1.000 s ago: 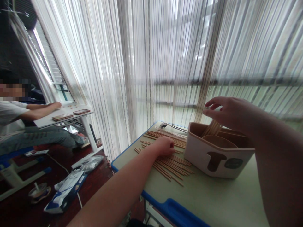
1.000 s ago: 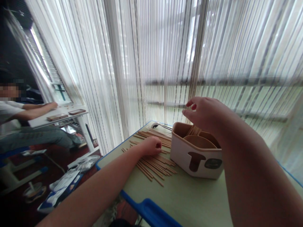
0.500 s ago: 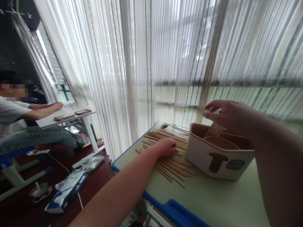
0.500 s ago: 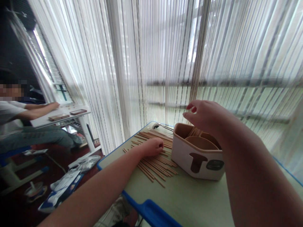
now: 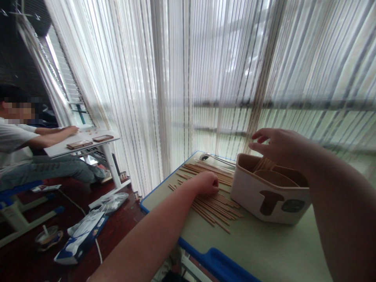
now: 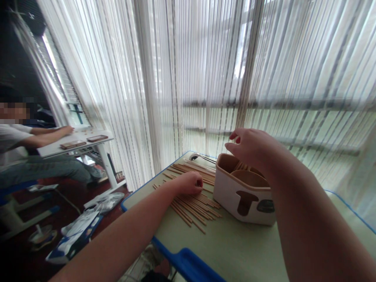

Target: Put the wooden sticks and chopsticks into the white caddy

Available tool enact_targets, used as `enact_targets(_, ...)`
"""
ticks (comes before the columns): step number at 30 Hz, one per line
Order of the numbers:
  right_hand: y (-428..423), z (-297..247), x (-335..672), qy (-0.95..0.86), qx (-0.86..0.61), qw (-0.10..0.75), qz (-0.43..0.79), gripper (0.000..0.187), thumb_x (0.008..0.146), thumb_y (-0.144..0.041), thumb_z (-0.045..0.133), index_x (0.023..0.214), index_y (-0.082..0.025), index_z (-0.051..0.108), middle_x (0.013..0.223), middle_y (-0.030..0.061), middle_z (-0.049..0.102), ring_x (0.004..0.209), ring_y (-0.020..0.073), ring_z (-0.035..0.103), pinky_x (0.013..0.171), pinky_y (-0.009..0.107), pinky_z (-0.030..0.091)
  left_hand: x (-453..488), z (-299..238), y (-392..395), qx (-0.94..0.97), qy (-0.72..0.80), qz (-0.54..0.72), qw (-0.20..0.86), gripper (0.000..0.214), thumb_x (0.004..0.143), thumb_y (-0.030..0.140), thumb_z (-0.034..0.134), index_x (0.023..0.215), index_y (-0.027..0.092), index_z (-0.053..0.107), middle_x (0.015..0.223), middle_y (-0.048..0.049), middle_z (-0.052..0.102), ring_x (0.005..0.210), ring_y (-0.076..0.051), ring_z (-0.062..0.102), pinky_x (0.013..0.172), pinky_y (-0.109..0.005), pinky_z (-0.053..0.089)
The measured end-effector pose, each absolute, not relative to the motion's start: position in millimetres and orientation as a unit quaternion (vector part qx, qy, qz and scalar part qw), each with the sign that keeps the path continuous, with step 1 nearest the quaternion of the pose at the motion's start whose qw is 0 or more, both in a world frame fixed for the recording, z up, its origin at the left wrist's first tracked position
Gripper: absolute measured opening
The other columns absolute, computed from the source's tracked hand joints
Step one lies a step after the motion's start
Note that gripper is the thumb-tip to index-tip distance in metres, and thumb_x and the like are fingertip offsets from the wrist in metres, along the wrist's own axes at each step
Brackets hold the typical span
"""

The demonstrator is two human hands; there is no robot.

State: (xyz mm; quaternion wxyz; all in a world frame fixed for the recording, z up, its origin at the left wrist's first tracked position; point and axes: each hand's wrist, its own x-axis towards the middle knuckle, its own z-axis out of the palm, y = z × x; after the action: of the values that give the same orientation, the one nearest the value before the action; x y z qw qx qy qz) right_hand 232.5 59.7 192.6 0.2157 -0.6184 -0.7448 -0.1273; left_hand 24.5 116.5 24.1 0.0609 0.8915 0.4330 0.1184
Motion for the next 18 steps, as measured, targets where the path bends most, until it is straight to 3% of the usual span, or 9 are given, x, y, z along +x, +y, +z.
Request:
enact_targets(6,68.6,182.2,229.9,-0.763,-0.578,0.243,-0.156,0.03,0.075,-0.044,0.052,0.091,-0.021,0.066,0.088,0.0062,0.069,0.071,0.0193,0.058,0.065,0.033,0.038,25.7,23.8,116.7,0.891,0.438,0.112,0.048,0.016,0.069,0.025,0.057,0.078,0.016,0.066,0.081,-0.004,0.067,0.071,-0.015,0.057,0.062,-0.023,0.042)
enact_targets(11,72.8,181.0,228.1,-0.771,-0.554,0.283,-0.133,0.023,0.076,-0.041,0.054,0.081,-0.023,0.067,0.077,0.0042,0.069,0.063,0.0169,0.057,0.06,0.031,0.038,25.9,19.7,118.4,0.888,0.44,0.121,0.051,0.02,0.072,0.021,0.054,0.089,0.017,0.064,0.086,-0.0032,0.065,0.075,-0.016,0.058,0.066,-0.024,0.044)
enact_targets(18,71.8,182.2,225.2,-0.792,-0.469,0.373,-0.119,0.028,0.078,-0.043,0.053,0.088,-0.021,0.067,0.073,0.0024,0.066,0.057,0.0116,0.054,0.058,0.027,0.039,29.5,16.4,126.3,0.863,0.439,0.249,-0.005,0.022,0.082,0.014,0.044,0.096,0.016,0.062,0.097,-0.0068,0.063,0.092,-0.017,0.057,0.087,-0.029,0.045)
